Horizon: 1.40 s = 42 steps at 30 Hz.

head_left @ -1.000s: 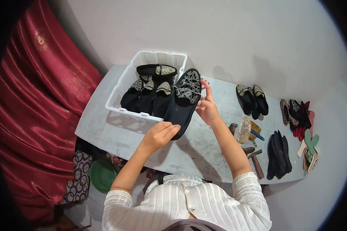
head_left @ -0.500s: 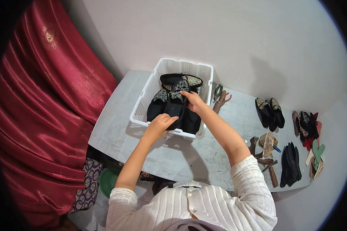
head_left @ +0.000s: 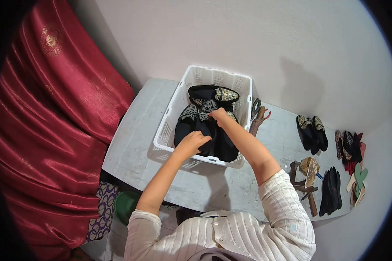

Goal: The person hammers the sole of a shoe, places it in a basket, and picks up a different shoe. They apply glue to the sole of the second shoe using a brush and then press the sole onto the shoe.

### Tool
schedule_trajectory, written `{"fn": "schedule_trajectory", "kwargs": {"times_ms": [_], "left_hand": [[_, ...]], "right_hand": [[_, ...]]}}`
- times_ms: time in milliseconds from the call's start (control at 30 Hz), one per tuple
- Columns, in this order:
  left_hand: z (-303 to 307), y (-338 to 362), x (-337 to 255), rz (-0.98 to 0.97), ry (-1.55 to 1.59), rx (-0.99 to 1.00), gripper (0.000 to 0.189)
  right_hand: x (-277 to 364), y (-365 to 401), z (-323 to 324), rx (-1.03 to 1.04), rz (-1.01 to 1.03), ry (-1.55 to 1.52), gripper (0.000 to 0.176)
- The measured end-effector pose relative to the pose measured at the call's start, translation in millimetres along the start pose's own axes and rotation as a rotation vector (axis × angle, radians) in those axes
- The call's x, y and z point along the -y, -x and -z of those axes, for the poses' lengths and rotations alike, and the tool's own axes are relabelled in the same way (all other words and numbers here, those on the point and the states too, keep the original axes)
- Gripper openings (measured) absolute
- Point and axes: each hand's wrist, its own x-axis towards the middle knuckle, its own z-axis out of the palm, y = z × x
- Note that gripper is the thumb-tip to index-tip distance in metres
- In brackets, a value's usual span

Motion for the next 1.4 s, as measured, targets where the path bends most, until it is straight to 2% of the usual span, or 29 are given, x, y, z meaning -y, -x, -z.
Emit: {"fn": "schedule_trajectory", "kwargs": {"times_ms": [200, 267, 333, 367, 400, 433, 467, 500, 533, 567, 633, 667, 733, 767, 800, 867, 900, 1000, 1033, 1200, 1267, 1400], "left_hand": [[-3, -3, 0, 0.127, -0.088, 0.182, 0.062], [-2, -2, -3, 0.143, -0.117, 0.18, 0.063], [1, -2, -6, 0.155, -0.152, 0.177, 0.064], [2, -2, -8, 0.15, -0.168, 0.155, 0.055], [5, -2, -9, 0.145, -0.184, 0.132, 0.047], [8, -3, -10, 0.142, -0.185, 0.133, 0.047], [11, -5, -10, 0.178, -0.145, 0.213, 0.056], [14, -6, -11, 0.212, -0.105, 0.292, 0.064], [16, -5, -11, 0.207, -0.104, 0.293, 0.064], [18, -5, -12, 0.181, -0.078, 0.236, 0.064], [19, -3, -12, 0.146, -0.086, 0.157, 0.059], [20, -3, -14, 0.135, -0.085, 0.158, 0.059], [24, -3, -22, 0.154, -0.157, 0.025, 0.04], [25, -5, -27, 0.179, -0.176, -0.034, 0.036], [33, -10, -40, 0.164, -0.173, -0.031, 0.036], [50, -19, -68, 0.311, -0.042, -0.108, 0.032], [44, -24, -76, 0.279, -0.089, -0.238, 0.021], [36, -38, -109, 0.28, -0.054, -0.315, 0.013], [28, -43, -120, 0.225, -0.055, -0.393, 0.009], [-5, -76, -182, 0.177, -0.045, -0.408, 0.007], [-17, -92, -207, 0.173, -0.035, -0.37, 0.007], [-48, -122, -257, 0.116, 0.05, -0.333, 0.007]], "right_hand": [[-5, 7, -5, -0.032, 0.094, 0.322, 0.044], [-2, 13, 0, 0.02, 0.065, 0.289, 0.04], [0, 20, 2, -0.058, 0.184, 0.362, 0.046], [1, 23, 5, -0.059, 0.185, 0.36, 0.046], [0, 25, 7, -0.081, 0.275, 0.382, 0.049], [-1, 29, 10, -0.104, 0.364, 0.405, 0.053], [-3, 32, 15, -0.107, 0.363, 0.405, 0.053], [-6, 34, 21, -0.121, 0.474, 0.422, 0.054], [-10, 37, 28, -0.135, 0.585, 0.437, 0.055], [-14, 39, 37, -0.142, 0.583, 0.438, 0.055], [-3, 75, 65, 0.04, 0.544, 0.273, 0.049], [-5, 83, 76, 0.029, 0.54, 0.273, 0.049], [-14, 99, 96, -0.083, 0.787, 0.197, 0.039], [-18, 107, 107, -0.083, 0.801, 0.168, 0.031], [-22, 118, 119, -0.098, 0.795, 0.168, 0.031], [-28, 145, 144, -0.121, 0.898, 0.141, 0.022], [-30, 160, 155, -0.159, 0.892, 0.118, 0.014], [-54, 189, 190, -0.201, 0.828, 0.113, 0.013], [-64, 194, 204, -0.217, 0.836, 0.12, 0.011], [-103, 233, 275, -0.317, 0.851, 0.152, 0.008], [-115, 251, 306, -0.323, 0.769, 0.141, 0.007], [-149, 265, 367, -0.366, 0.754, 0.169, 0.008]]}}
